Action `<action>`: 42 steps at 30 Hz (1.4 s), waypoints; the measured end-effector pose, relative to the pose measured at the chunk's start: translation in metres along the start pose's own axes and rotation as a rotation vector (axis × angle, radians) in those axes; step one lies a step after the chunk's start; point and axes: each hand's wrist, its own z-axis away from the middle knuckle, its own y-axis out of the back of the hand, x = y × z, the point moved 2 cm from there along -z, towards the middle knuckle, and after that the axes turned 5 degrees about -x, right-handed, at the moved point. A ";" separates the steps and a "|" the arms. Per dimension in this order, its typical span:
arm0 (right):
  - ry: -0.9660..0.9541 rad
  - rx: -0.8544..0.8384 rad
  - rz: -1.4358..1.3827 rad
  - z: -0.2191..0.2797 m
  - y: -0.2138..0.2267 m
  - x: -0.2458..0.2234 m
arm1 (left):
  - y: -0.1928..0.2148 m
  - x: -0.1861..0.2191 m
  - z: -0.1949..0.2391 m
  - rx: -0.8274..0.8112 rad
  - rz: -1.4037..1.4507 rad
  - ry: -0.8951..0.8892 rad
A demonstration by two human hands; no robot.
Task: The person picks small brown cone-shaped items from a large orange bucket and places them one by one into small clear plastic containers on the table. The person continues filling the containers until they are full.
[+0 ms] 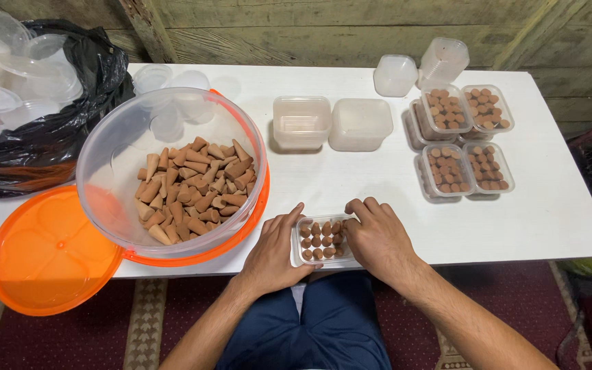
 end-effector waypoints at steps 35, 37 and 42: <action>-0.179 -0.044 -0.315 0.002 0.058 0.020 | -0.004 -0.004 0.000 0.014 0.012 -0.015; -0.190 -0.043 -0.316 0.002 0.059 0.020 | -0.004 -0.004 0.001 0.016 0.011 -0.013; -0.183 -0.058 -0.346 0.002 0.053 0.019 | 0.000 0.003 -0.001 0.039 -0.008 -0.052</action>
